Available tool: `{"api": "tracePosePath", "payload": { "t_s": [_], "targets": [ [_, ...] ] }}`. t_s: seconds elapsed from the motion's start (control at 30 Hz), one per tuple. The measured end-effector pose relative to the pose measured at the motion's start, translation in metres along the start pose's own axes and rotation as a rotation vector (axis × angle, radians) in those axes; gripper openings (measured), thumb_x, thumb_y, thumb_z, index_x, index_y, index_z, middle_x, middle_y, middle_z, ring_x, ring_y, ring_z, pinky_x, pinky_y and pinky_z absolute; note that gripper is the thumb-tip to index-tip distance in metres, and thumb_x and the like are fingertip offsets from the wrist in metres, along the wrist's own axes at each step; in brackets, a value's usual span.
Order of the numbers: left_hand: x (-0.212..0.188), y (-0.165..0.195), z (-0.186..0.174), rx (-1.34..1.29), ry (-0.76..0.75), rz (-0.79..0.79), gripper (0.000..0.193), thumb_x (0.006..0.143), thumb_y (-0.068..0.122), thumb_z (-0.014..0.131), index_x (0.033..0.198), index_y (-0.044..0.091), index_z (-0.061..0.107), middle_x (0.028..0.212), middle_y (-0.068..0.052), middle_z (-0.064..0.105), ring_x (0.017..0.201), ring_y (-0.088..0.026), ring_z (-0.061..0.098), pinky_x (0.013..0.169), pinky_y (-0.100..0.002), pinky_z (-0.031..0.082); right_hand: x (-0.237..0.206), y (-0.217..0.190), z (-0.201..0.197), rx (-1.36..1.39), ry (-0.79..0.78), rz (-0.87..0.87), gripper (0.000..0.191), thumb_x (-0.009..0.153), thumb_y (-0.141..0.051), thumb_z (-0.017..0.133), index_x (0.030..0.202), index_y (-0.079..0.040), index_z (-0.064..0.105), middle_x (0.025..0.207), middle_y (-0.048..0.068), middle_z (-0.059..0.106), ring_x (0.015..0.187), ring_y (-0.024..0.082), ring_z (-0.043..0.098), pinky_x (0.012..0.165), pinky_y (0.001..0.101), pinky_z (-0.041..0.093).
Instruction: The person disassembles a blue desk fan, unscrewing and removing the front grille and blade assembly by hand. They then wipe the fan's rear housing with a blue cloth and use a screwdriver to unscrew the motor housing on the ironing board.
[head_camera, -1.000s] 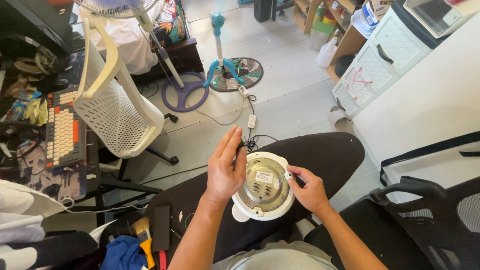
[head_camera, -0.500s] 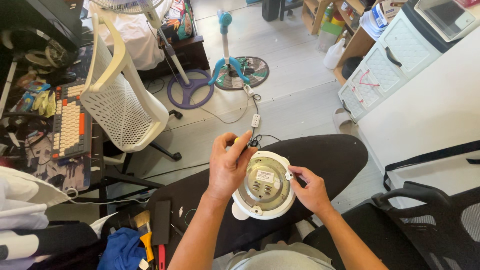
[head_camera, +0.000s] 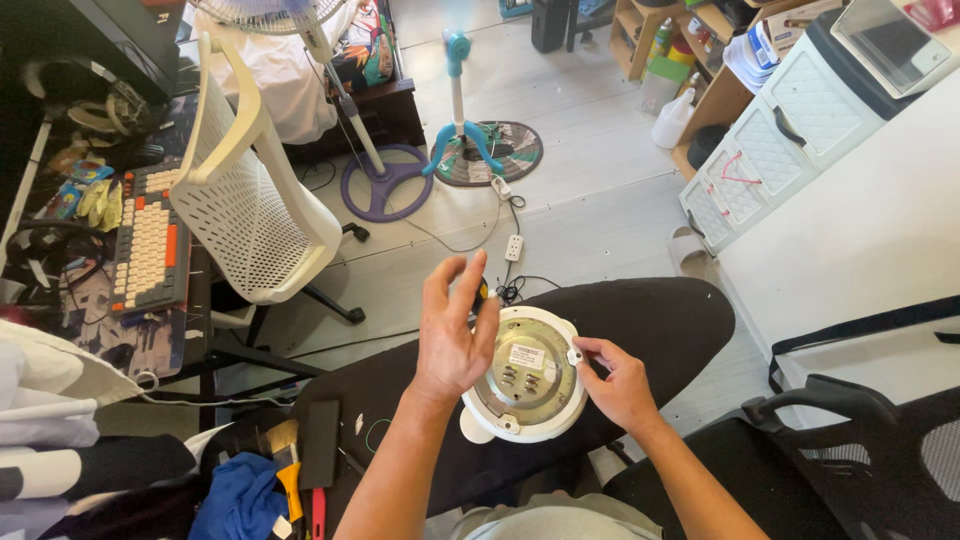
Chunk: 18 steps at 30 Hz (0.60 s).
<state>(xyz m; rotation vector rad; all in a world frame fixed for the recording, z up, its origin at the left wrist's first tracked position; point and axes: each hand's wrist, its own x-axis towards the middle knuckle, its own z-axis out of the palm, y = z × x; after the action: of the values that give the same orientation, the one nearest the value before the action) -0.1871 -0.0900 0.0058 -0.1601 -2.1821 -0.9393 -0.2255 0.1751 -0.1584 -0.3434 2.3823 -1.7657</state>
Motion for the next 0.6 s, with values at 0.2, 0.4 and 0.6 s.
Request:
{"api": "tracePosePath", "payload": {
  "t_s": [0.2,0.4,0.6],
  "targets": [
    [0.0002,0.0028,0.0032,0.036,-0.125,-0.218,0.053,0.092,0.013,0.088,0.143,0.011,0.072,0.126,-0.017,0.068,0.109,-0.033,0.07,0.094,-0.042,0.058,0.0006,-0.001,-0.0023,-0.038,-0.009,0.01,0.039,0.091,-0.005,0.075,0.129,-0.002,0.076,0.119,0.011,0.084,0.114,0.017,0.08,0.095,0.03,0.062],
    [-0.0026,0.0033,-0.0033,-0.135,-0.062,-0.088,0.057,0.092,0.0,0.071,0.148,0.004,0.06,0.151,-0.028,0.055,0.126,-0.04,0.065,0.102,-0.044,0.057,-0.0003,-0.0051,-0.0033,-0.033,-0.014,0.075,0.039,0.091,-0.007,0.075,0.129,-0.003,0.076,0.118,0.01,0.084,0.114,0.016,0.079,0.087,0.0312,0.063],
    [-0.0041,0.0049,0.0039,0.036,-0.198,-0.323,0.052,0.093,0.015,0.086,0.144,0.014,0.073,0.13,-0.019,0.068,0.107,-0.034,0.073,0.094,-0.042,0.059,-0.0008,-0.0015,-0.0028,-0.015,-0.013,0.001,0.038,0.091,-0.007,0.075,0.129,-0.002,0.076,0.119,0.01,0.084,0.114,0.016,0.079,0.093,0.0296,0.062]
  ]
}}
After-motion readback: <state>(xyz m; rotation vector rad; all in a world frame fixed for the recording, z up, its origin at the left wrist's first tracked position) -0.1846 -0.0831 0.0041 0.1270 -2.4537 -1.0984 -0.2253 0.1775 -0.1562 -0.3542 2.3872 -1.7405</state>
